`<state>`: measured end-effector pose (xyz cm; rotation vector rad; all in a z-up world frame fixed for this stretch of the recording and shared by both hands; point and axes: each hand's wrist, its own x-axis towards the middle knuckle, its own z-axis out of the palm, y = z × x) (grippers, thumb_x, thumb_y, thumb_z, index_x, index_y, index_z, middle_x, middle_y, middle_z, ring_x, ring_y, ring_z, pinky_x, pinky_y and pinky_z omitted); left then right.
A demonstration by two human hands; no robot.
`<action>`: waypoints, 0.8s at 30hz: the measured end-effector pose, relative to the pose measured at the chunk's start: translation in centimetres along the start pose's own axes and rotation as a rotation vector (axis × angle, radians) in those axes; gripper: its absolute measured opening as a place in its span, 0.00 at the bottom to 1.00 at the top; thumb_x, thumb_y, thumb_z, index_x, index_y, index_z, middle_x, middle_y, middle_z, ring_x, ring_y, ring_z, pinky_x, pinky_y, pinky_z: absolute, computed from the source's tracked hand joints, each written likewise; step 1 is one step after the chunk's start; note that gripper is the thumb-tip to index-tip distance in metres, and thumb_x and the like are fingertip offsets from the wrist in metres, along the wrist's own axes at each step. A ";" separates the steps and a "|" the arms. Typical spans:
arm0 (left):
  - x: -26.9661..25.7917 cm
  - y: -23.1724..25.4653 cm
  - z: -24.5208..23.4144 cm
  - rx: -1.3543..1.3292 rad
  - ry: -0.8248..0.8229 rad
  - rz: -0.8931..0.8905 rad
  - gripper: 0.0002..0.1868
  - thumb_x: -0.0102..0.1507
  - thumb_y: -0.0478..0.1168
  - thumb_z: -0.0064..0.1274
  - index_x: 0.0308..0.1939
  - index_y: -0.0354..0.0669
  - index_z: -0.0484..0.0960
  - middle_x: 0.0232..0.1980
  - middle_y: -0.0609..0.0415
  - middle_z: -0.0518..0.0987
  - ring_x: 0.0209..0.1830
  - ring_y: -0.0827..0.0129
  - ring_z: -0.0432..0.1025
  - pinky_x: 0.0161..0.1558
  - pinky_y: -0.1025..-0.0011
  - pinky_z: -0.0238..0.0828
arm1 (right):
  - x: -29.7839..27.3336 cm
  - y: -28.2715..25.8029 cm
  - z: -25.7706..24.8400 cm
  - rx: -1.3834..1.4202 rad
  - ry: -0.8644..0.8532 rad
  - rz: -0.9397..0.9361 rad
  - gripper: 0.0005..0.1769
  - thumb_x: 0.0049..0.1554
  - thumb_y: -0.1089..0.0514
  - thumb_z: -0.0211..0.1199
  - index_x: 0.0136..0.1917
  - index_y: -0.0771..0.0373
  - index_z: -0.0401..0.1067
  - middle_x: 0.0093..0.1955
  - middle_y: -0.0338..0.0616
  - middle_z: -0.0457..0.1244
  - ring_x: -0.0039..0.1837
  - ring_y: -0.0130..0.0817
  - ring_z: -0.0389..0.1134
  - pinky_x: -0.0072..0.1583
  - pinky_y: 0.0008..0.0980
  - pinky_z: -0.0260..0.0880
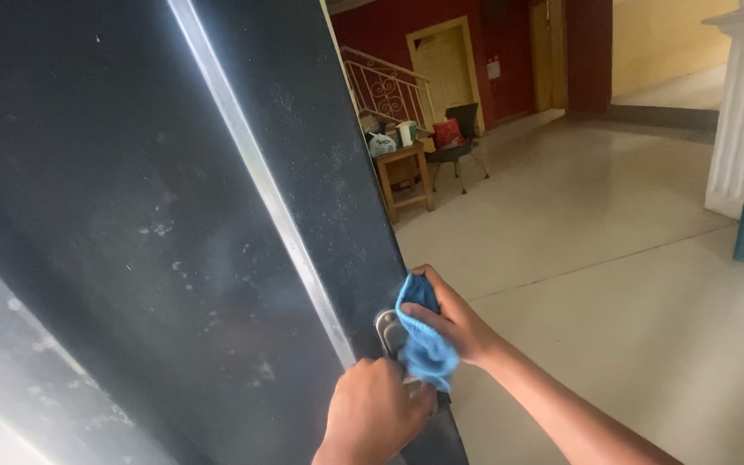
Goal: Wiping down a door and its handle using a cloth and water from a bucket.
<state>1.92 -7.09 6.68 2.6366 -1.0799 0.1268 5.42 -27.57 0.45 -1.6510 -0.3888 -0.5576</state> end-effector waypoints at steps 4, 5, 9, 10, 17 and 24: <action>0.3 -0.7 1.4 0.050 0.118 0.050 0.22 0.53 0.53 0.62 0.21 0.35 0.80 0.25 0.38 0.79 0.30 0.43 0.77 0.38 0.52 0.77 | 0.8 -2.6 0.7 -0.069 0.096 -0.103 0.29 0.59 0.48 0.68 0.65 0.65 0.62 0.42 0.44 0.61 0.44 0.28 0.64 0.47 0.31 0.67; 0.4 -0.8 1.5 0.053 0.100 0.022 0.22 0.52 0.53 0.63 0.22 0.35 0.81 0.26 0.38 0.80 0.32 0.43 0.78 0.40 0.52 0.77 | 1.1 -4.1 1.3 -0.209 0.170 -0.185 0.31 0.56 0.48 0.70 0.64 0.65 0.62 0.45 0.45 0.65 0.48 0.32 0.69 0.51 0.32 0.69; 0.2 -0.4 0.7 0.005 0.080 0.081 0.14 0.51 0.50 0.62 0.29 0.42 0.84 0.30 0.44 0.82 0.34 0.45 0.78 0.40 0.52 0.76 | 1.9 -8.5 2.8 -0.485 0.251 -0.094 0.37 0.51 0.47 0.74 0.62 0.68 0.58 0.51 0.53 0.67 0.55 0.44 0.73 0.56 0.39 0.71; 0.3 -0.6 0.6 0.002 0.084 0.087 0.14 0.51 0.50 0.62 0.29 0.42 0.84 0.30 0.44 0.82 0.34 0.45 0.78 0.40 0.52 0.76 | 1.5 -8.4 3.1 -0.491 0.253 -0.097 0.37 0.51 0.47 0.74 0.62 0.68 0.58 0.51 0.53 0.67 0.55 0.44 0.73 0.56 0.39 0.71; 0.1 -0.8 0.9 -0.076 0.152 0.050 0.13 0.54 0.49 0.61 0.32 0.45 0.84 0.33 0.45 0.83 0.36 0.46 0.79 0.41 0.51 0.75 | 0.1 -10.1 6.1 -0.664 0.272 0.029 0.59 0.42 0.55 0.75 0.74 0.71 0.41 0.68 0.66 0.51 0.66 0.58 0.62 0.64 0.45 0.64; -0.1 -1.7 1.7 -0.062 0.121 0.074 0.11 0.56 0.46 0.58 0.27 0.43 0.84 0.31 0.43 0.83 0.35 0.46 0.79 0.42 0.51 0.76 | 0.2 -10.7 8.2 -0.606 0.430 0.198 0.59 0.38 0.61 0.71 0.75 0.68 0.42 0.67 0.61 0.53 0.67 0.52 0.63 0.67 0.43 0.64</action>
